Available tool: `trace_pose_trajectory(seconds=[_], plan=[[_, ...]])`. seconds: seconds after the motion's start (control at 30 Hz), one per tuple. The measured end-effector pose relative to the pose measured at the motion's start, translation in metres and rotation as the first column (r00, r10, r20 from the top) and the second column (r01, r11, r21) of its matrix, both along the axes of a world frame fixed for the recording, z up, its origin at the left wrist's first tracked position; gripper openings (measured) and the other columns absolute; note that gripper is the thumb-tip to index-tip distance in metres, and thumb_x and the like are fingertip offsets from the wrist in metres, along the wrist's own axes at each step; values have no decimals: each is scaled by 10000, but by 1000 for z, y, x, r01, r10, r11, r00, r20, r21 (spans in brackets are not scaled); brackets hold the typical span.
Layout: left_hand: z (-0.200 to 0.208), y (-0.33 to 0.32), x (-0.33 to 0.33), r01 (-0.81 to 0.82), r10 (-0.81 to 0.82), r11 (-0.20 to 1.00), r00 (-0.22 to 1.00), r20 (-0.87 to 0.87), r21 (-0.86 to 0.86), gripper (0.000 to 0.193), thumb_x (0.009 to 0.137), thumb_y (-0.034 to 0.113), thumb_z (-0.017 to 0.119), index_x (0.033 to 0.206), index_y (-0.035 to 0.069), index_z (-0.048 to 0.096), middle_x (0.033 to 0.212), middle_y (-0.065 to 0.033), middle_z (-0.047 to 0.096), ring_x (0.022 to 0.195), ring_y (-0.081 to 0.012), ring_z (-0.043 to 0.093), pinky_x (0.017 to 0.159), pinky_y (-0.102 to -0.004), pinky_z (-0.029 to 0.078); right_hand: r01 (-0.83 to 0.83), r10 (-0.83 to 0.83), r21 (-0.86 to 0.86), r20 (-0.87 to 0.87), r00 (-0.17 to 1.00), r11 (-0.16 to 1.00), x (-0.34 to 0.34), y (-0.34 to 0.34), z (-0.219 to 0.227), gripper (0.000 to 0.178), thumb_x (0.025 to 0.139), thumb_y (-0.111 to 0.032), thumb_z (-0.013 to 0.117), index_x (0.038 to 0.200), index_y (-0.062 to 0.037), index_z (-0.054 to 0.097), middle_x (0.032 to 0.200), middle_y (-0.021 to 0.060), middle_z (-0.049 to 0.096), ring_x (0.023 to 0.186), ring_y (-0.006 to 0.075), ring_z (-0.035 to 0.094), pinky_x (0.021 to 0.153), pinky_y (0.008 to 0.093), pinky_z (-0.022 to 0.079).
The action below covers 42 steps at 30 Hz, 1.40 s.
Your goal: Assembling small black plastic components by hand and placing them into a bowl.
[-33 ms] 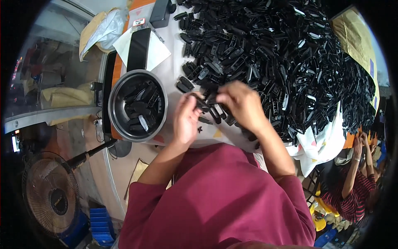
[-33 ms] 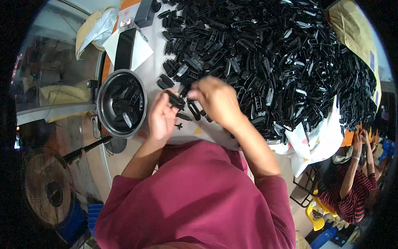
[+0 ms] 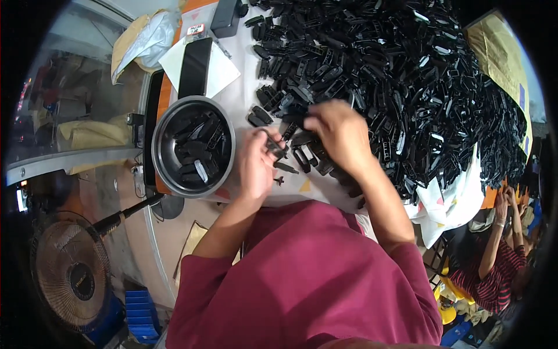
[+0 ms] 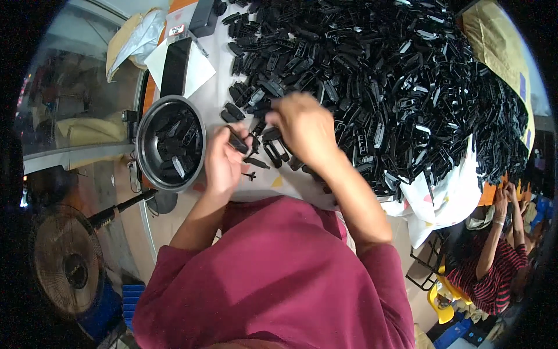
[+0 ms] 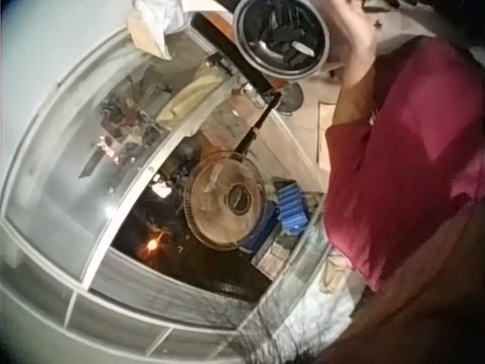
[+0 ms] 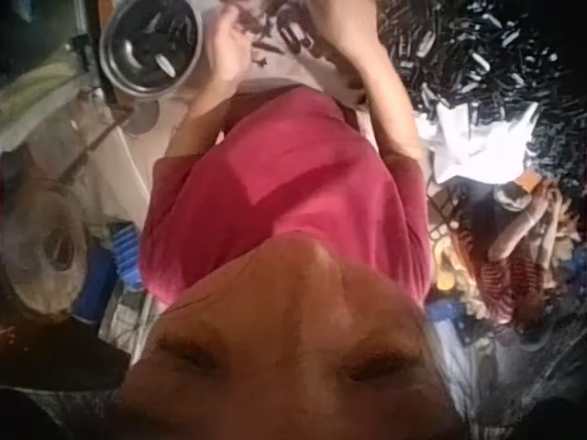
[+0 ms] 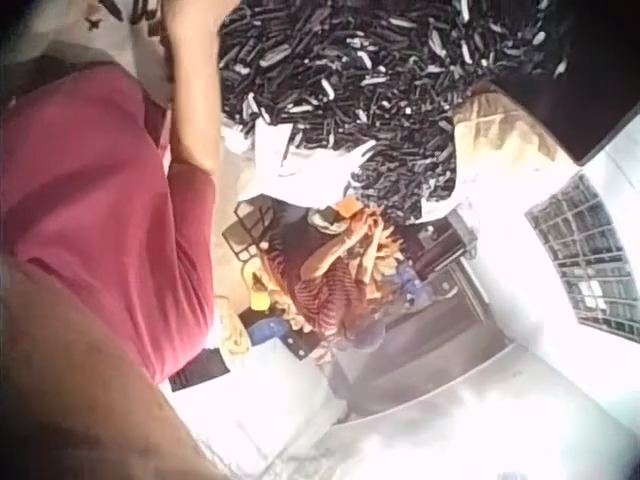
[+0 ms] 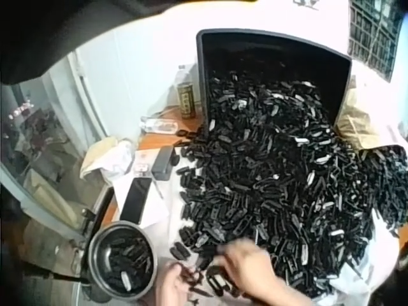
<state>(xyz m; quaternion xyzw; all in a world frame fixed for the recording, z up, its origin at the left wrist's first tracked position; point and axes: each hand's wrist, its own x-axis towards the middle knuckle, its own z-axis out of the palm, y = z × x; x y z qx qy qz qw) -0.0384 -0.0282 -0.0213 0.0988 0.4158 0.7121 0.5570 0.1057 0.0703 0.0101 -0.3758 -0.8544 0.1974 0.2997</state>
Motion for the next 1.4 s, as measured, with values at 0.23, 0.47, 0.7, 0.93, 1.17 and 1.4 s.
trace_pose_trajectory(seconds=[0.23, 0.47, 0.7, 0.93, 1.17, 1.4], plan=[[-4, 47, -18, -130, -120, 982, 146, -982, -139, 180, 805, 104, 552, 958, 16, 588, 897, -95, 594, 767, -205, 577, 706, -303, 460, 90, -121, 101, 373, 920, 991, -49, 48, -23, 178, 696, -166, 671, 836, -63, 632, 848, 92, 569, 806, 251, 572, 689, 338, 480], [3, 66, -12, -183, -342, 939, -387, -856, -292, 242, 752, 246, 637, 951, 108, 632, 916, -69, 574, 794, -275, 592, 650, -393, 472, 128, -227, -341, -269, 936, 931, -7, 37, 8, 142, 769, -57, 632, 908, -37, 611, 721, 58, 575, 586, 121, 545, 540, 238, 441], [11, 76, -12, -61, -379, 906, -558, -738, -419, 213, 803, 247, 572, 929, 91, 644, 968, -141, 588, 901, -321, 568, 746, -410, 459, -250, -491, -769, -586, 644, 589, 40, 0, 12, 229, 808, 74, 424, 983, -71, 393, 826, 147, 595, 624, 189, 605, 539, 297, 518], [5, 101, -52, 93, -421, 807, -602, -678, -584, 178, 719, 158, 625, 723, -20, 619, 827, -204, 585, 854, -364, 507, 793, -431, 385, -546, -599, -705, -694, 400, 453, 41, -7, 7, 262, 756, 68, 517, 969, -28, 397, 764, 131, 581, 584, 192, 622, 434, 287, 517], [7, 96, -14, -75, -390, 900, -578, -717, -430, 145, 703, 65, 601, 818, -24, 606, 1049, -165, 510, 924, -319, 526, 812, -355, 421, -630, -657, -663, -690, 303, 405, 68, -20, 8, 232, 783, -26, 571, 950, -6, 411, 741, 95, 565, 567, 161, 611, 422, 257, 508], [6, 100, -52, 193, -79, 948, -627, -775, -253, 167, 780, 52, 582, 925, -25, 550, 1076, -146, 502, 936, -290, 522, 805, -347, 414, -602, -599, -625, -749, 283, 497, 54, -13, -4, 142, 849, -128, 540, 932, -63, 445, 761, 74, 549, 540, 131, 574, 396, 243, 475]])
